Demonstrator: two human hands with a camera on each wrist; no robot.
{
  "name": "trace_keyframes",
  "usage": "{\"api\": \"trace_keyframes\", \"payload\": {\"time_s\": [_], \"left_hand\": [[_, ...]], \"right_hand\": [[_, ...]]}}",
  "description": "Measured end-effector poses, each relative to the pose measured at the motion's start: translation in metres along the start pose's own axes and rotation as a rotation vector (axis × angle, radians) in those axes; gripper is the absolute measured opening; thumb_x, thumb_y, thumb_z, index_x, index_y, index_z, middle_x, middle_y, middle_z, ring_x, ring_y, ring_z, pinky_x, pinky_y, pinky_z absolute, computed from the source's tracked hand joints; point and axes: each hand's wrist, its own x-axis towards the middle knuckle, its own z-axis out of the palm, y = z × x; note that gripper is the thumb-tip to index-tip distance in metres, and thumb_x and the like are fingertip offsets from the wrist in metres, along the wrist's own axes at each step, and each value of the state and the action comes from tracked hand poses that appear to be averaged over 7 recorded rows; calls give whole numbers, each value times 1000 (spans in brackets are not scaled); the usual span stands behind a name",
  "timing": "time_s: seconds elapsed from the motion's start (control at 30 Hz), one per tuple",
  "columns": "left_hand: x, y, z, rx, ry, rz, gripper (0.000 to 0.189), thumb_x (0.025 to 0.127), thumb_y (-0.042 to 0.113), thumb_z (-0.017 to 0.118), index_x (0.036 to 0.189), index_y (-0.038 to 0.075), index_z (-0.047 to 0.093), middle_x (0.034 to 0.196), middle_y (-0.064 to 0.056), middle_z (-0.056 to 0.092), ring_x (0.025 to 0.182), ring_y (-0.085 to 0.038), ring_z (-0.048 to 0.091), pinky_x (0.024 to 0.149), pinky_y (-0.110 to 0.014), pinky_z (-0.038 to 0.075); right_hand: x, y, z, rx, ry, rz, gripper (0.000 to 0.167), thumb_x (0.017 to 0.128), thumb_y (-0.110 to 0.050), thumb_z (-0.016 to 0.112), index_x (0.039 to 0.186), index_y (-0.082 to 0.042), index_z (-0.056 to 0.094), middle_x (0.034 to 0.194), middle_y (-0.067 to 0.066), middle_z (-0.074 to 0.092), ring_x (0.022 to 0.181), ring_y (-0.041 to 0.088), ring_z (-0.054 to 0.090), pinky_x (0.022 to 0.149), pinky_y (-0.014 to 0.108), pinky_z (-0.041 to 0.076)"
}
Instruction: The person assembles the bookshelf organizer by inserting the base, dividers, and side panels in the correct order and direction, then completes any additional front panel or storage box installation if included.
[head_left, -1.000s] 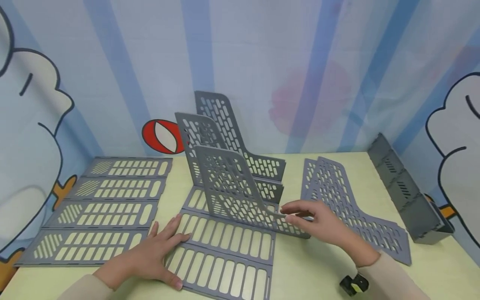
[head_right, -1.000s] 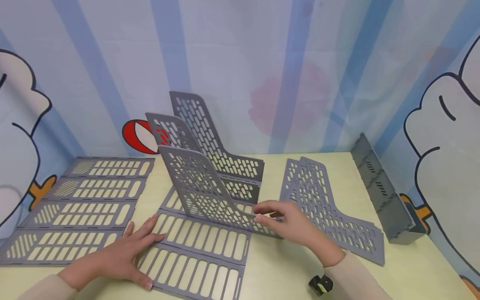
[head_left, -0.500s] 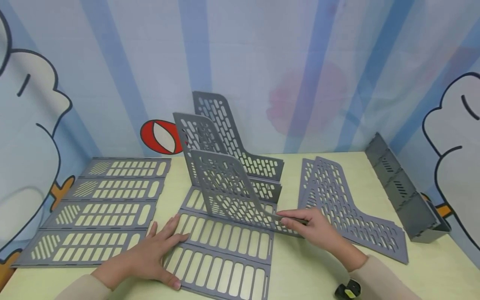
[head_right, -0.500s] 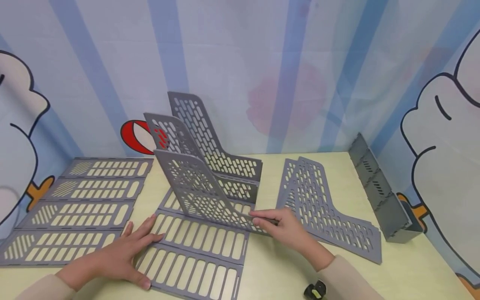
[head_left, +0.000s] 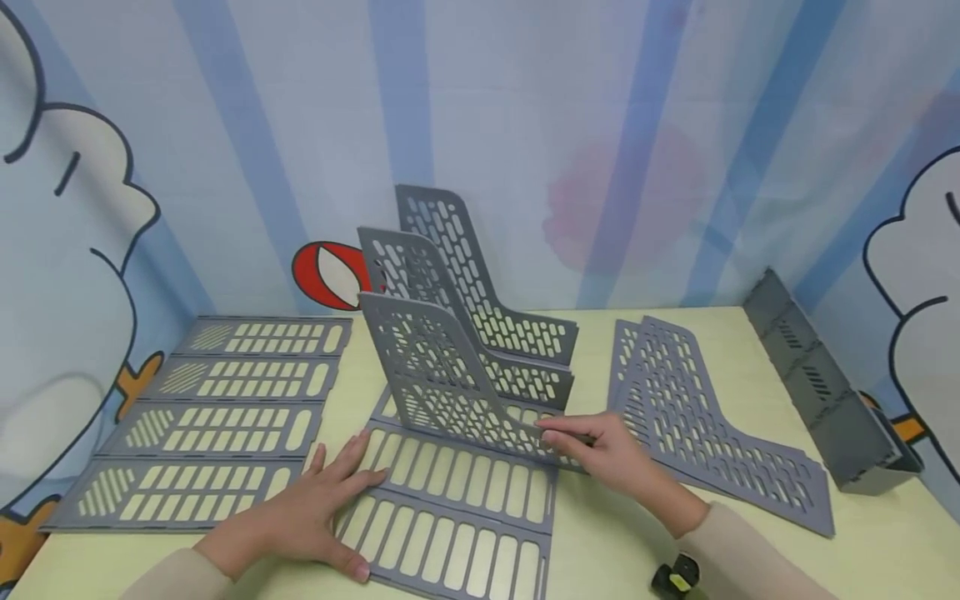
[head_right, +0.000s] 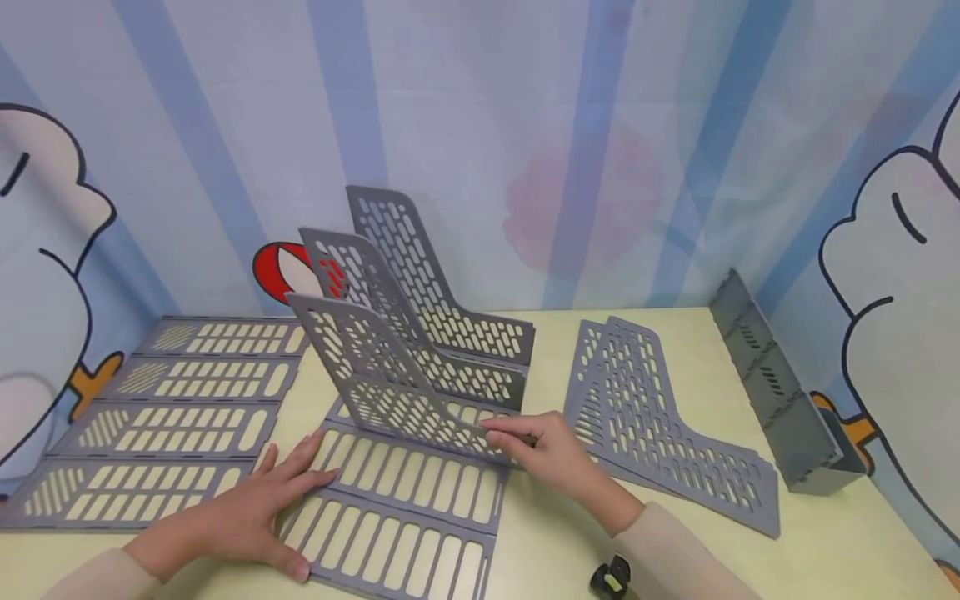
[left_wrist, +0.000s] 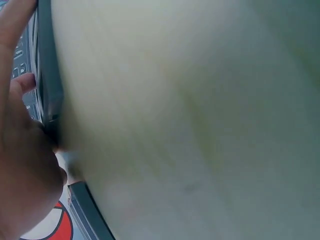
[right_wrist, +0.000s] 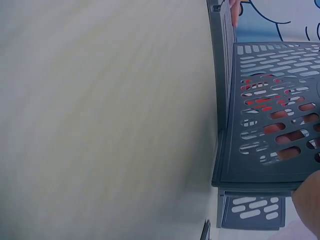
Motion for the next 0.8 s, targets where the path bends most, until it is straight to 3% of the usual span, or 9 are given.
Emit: {"api": "trace_keyframes", "payload": {"time_s": [0.13, 0.3, 0.43, 0.6, 0.8], "left_hand": [[0, 1, 0, 12, 3, 23, 102, 64, 61, 79, 145, 10, 43, 158, -28, -3, 143, -49, 3, 105, -72, -7], [0, 0, 0, 32, 11, 30, 102, 64, 62, 78, 145, 9, 44, 158, -29, -1, 143, -49, 4, 105, -72, -6], [0, -1, 1, 26, 15, 30, 102, 65, 62, 78, 144, 9, 44, 158, -29, -1, 143, -49, 4, 106, -71, -7], [0, -3, 1, 20, 22, 16, 102, 65, 62, 78, 144, 8, 44, 158, -28, -1, 143, -49, 4, 107, -70, -7], [0, -4, 1, 5, 22, 32, 101, 66, 60, 79, 145, 8, 43, 157, -29, -1, 143, -50, 3, 108, -68, -7]], "right_hand": [[7, 1, 7, 2, 12, -22, 24, 93, -6, 62, 113, 5, 69, 92, 19, 73, 46, 8, 47, 49, 24, 44], [16, 1, 16, 17, -3, -18, 25, 94, -9, 61, 114, 4, 69, 89, 15, 73, 66, 17, 66, 57, 25, 50], [22, 0, 20, 32, -12, -18, 24, 95, -7, 60, 114, 4, 69, 89, 17, 73, 63, 22, 63, 55, 24, 47], [26, -1, 24, 37, -6, -3, 25, 95, -8, 60, 115, 4, 68, 88, 16, 73, 59, 18, 57, 52, 24, 44], [32, 0, 30, 32, -11, -30, 25, 95, -8, 60, 116, 3, 68, 97, 18, 72, 66, 23, 63, 56, 26, 48]]}}
